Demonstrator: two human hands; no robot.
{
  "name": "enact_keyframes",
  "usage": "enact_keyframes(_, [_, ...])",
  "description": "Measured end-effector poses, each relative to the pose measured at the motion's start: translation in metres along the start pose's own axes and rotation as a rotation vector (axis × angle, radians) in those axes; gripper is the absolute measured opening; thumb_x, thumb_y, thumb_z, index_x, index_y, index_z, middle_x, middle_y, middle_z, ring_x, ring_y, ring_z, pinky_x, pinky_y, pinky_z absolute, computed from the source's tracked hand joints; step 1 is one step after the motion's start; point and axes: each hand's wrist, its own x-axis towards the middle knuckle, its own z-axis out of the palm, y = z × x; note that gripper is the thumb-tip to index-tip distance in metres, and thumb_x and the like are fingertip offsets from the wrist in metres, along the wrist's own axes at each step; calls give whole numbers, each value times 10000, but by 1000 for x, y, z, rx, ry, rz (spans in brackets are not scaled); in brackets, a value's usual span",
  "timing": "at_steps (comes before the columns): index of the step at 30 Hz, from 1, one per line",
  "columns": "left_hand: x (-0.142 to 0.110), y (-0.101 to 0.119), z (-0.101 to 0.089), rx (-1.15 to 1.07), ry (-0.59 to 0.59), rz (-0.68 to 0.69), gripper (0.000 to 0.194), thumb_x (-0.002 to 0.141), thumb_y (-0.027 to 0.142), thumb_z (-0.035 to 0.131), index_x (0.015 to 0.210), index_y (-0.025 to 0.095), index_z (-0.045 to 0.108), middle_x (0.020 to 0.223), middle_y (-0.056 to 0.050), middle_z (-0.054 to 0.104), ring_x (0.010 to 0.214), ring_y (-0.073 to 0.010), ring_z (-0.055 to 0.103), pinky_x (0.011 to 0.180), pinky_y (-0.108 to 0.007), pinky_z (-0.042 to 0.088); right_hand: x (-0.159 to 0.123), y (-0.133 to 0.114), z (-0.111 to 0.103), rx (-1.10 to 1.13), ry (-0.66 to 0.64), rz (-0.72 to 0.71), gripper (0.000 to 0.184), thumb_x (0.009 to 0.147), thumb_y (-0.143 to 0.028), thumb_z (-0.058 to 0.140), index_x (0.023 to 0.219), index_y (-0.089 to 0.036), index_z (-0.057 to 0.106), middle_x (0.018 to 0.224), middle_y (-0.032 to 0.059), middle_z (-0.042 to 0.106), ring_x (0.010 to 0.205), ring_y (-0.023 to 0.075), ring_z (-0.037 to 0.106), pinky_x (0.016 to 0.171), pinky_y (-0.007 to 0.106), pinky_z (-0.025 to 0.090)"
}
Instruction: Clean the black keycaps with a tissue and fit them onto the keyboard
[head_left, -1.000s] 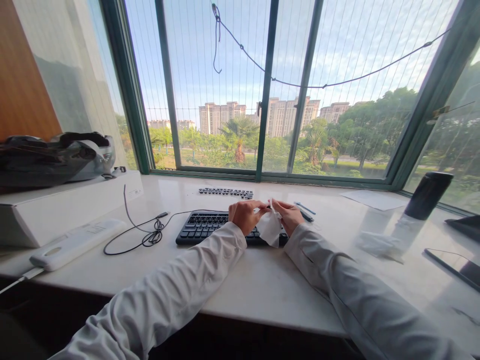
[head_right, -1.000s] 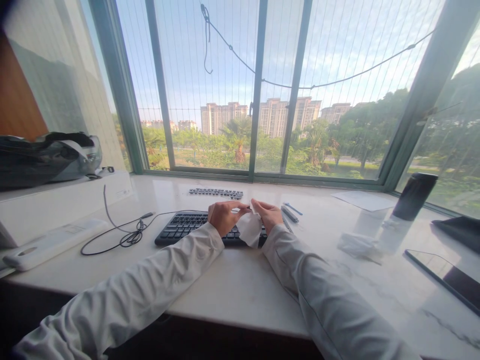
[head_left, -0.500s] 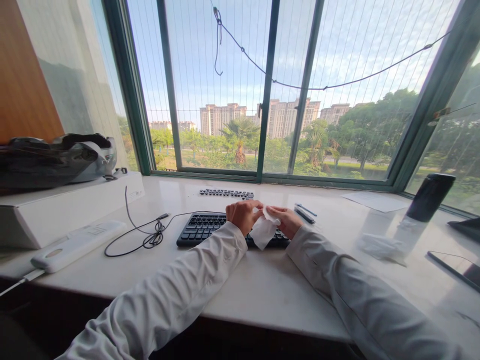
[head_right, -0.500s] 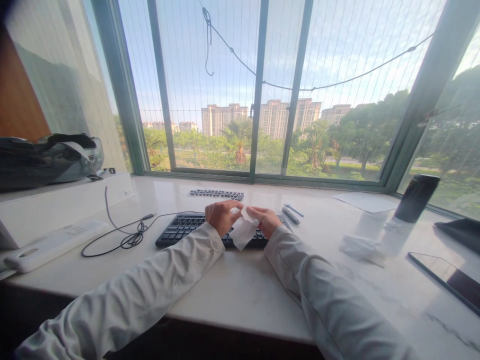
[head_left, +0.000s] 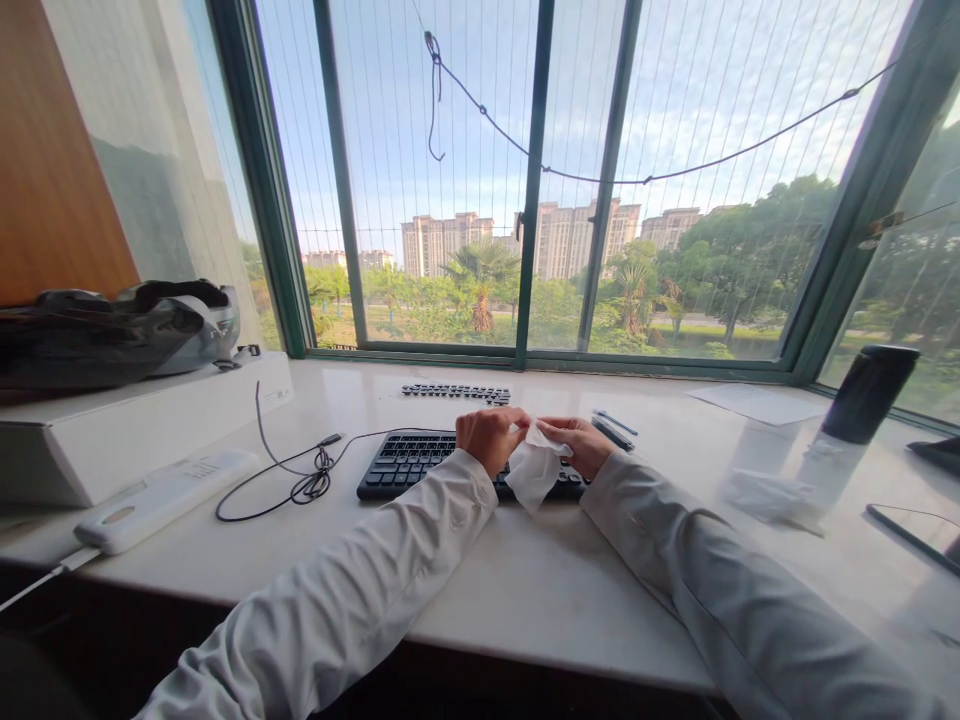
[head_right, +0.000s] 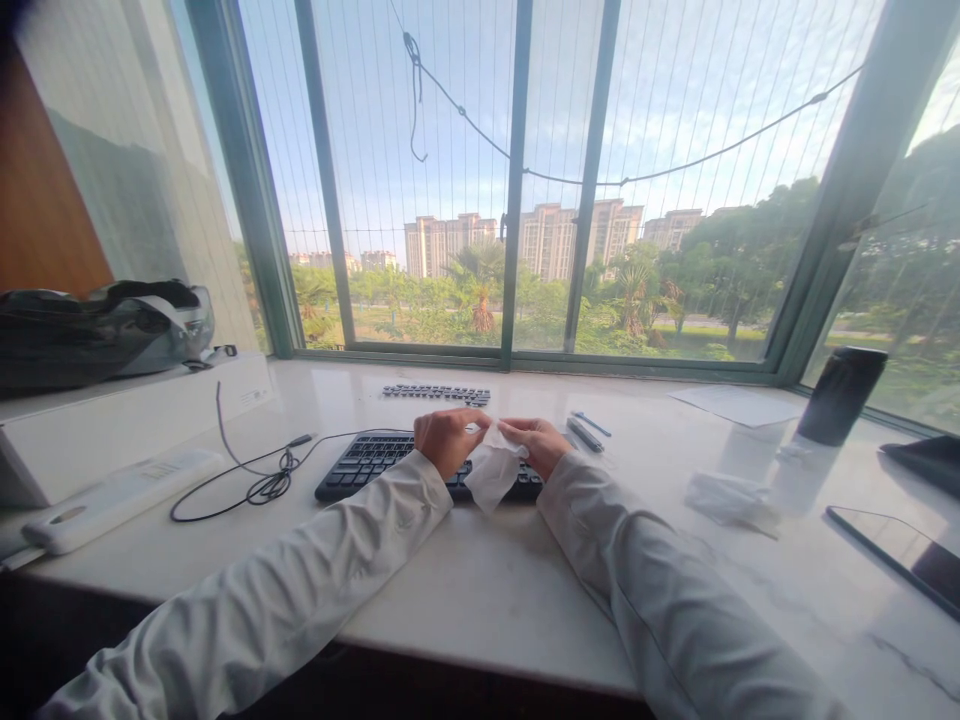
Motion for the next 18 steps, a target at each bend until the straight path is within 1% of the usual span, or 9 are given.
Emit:
enact_keyframes(3, [0, -1, 0, -19, 7, 13, 204, 824, 456, 590, 819, 300, 721, 872, 25, 738, 805, -160, 653, 600, -240, 345, 0, -1, -2, 2, -8, 1, 330, 638, -340, 788, 892, -135, 738, 798, 73, 734, 635, 148, 646, 582, 232, 485])
enact_keyframes(5, [0, -1, 1, -30, 15, 26, 206, 836, 452, 577, 828, 303, 720, 880, 28, 737, 807, -154, 652, 608, -234, 352, 1, 1, -4, 23, 9, -11, 331, 623, -327, 800, 884, -133, 740, 798, 75, 735, 637, 147, 649, 593, 234, 495])
enact_keyframes(9, [0, -3, 4, -46, 20, 43, 178, 839, 420, 584, 844, 305, 720, 913, 36, 737, 836, -146, 657, 621, -228, 363, 6, 6, -6, 85, 101, -16, 322, 570, -246, 832, 863, -146, 745, 806, 74, 740, 660, 153, 663, 619, 242, 519])
enact_keyframes(13, [0, -4, 7, -68, 18, 56, 162, 846, 384, 580, 857, 304, 721, 931, 44, 738, 859, -143, 662, 646, -227, 382, 8, 8, -8, 109, 212, -36, 305, 543, -176, 841, 829, -139, 742, 765, 71, 738, 632, 153, 663, 605, 251, 535])
enact_keyframes(16, [0, -4, 9, -91, 21, 59, 138, 829, 368, 602, 862, 312, 724, 940, 51, 738, 878, -151, 666, 680, -235, 407, 8, 7, -6, 111, 282, -59, 292, 528, -165, 849, 797, -137, 739, 729, 67, 731, 607, 155, 656, 581, 256, 536])
enact_keyframes(18, [1, -4, 11, -125, 32, 17, 133, 814, 372, 618, 865, 318, 728, 918, 51, 741, 884, -164, 668, 706, -248, 426, 8, 7, -4, 125, 313, -81, 297, 514, -185, 858, 784, -142, 739, 711, 61, 727, 588, 155, 647, 559, 256, 531])
